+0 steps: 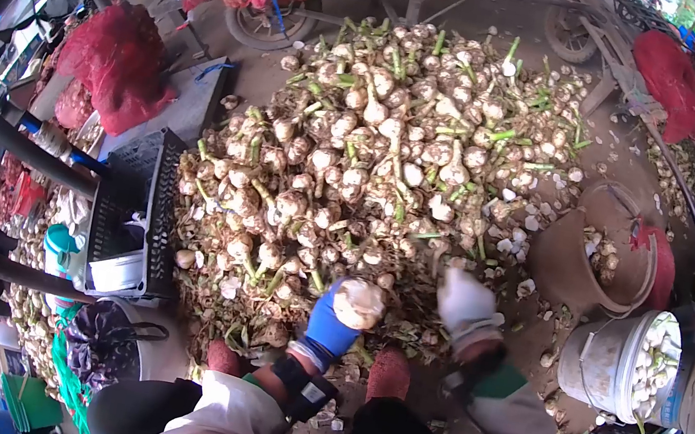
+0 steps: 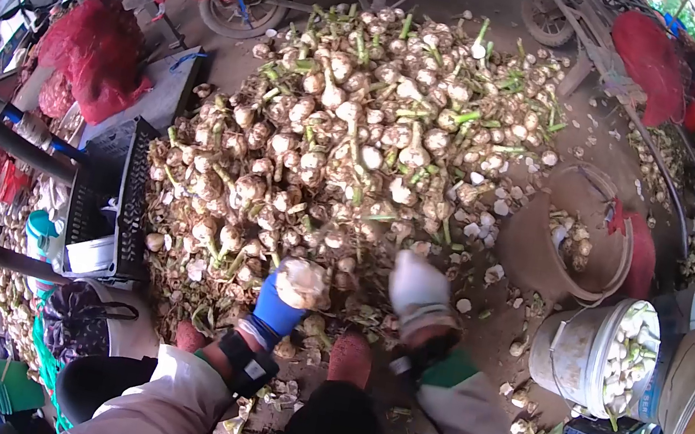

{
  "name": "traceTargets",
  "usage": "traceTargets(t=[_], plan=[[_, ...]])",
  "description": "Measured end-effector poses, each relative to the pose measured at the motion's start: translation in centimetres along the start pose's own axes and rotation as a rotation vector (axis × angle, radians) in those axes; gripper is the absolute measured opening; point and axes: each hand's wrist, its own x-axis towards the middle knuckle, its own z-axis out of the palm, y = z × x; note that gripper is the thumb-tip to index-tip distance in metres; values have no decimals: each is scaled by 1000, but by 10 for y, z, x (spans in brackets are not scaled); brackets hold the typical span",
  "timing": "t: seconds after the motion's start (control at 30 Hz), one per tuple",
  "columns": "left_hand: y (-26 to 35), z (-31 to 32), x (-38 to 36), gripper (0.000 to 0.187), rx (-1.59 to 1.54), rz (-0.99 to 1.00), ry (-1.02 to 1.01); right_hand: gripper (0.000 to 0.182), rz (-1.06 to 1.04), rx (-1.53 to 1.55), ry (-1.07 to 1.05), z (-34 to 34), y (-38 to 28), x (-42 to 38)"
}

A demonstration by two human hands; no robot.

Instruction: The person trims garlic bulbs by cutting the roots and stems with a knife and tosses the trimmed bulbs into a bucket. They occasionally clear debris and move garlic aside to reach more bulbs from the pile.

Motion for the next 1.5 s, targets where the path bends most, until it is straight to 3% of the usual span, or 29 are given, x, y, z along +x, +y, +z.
traceTargets(t=[0.03, 0.07, 0.1, 0.13, 0.17, 0.23, 0.27, 0.3, 0.37, 0.43, 0.47, 0.53, 0.6, 0.67, 0.77, 0.8, 0.87, 0.9, 0.93, 1.0, 1.07, 1.13, 1.23, 1.27, 1.3, 1.33, 1.37, 1.4, 1.5], plan=[[-23, 4, 2, 25, -442, 13, -153, 9, 97, 58, 9, -10, 9, 1], [-59, 24, -5, 34, 159, 34, -78, 10, 189, 119, 18, -24, 6, 6], [-4, 36, -15, 41, 508, 34, -325, 11, 153, 175, 43, -35, -7, 15], [-6, 54, -22, 42, 302, 99, -651, 12, 139, 225, 62, -50, -19, 22], [-49, 69, -34, 50, 573, 353, -910, 14, 54, 203, 12, -74, -31, 32], [8, 45, -19, 46, 377, 179, -471, 15, -27, 164, 14, -93, -35, 45], [14, 16, 7, 52, 561, 202, -325, 15, -63, 145, 50, -94, -27, 46], [19, -15, 17, 59, 689, 201, 85, 14, -1, 185, 36, -90, -19, 44], [-4, -96, 40, 80, 1060, 314, 538, 14, 154, 364, 45, -61, -2, 31], [-63, -141, 37, 91, 1195, -312, 406, 17, 241, 643, 39, -15, 2, 14], [-104, -159, 37, 90, 1186, -247, 383, 20, 334, 815, -63, 3, -6, 8], [-62, -141, 42, 88, 1106, -427, 310, 24, 340, 975, -130, 34, -31, 0], [-91, -133, 36, 85, 413, -44, 22, 29, 391, 1154, -264, 51, -54, 2], [-24, -58, 13, 93, 241, 249, -114, 27, 392, 1222, -303, 37, -83, 8], [-11, -9, 7, 98, -336, -64, -125, 19, 101, 1177, -76, -7, -97, 13], [-27, -7, 8, 97, -373, -128, -82, 15, 34, 914, 35, -21, -85, 20], [-32, -6, 21, 94, -425, -115, -75, 16, 216, 367, 101, -25, -57, 30], [-30, -12, 30, 77, -847, -235, -84, 16, 258, 132, 84, -26, -48, 35], [-29, -3, 38, 62, -119, -33, 31, 15, 189, 78, 127, -27, -45, 29], [-22, -6, 38, 54, 299, 379, -27, 15, -110, 202, 177, -49, -70, 12], [-40, -10, 29, 51, 293, 286, -70, 24, -467, 64, 206, -57, -97, -1], [-70, -17, 28, 44, 278, 139, -136, 11, -601, -23, 268, -57, -105, -3], [-110, -25, 27, 38, 252, -85, -201, 21, -646, -140, 241, -51, -91, -2], [-119, -25, 24, 38, 243, -167, -231, 20, -524, -126, 110, -26, -67, 5], [-75, -6, 27, 37, -600, -117, -56, 17, -365, 15, 125, -8, -37, 13], [-62, -7, 27, 36, -1320, -240, -225, 14, 13, 175, 186, 32, 3, 11], [-45, -3, 26, 35, -1157, -247, -108, 10, 227, 204, 244, 27, 21, 11], [-31, 6, 23, 50, -997, -253, 18, 14, 430, 306, 67, 12, 19, 7], [-15, 28, 16, 69, -770, -185, -11, 23, 606, 1191, -274, 24, -34, -22]])
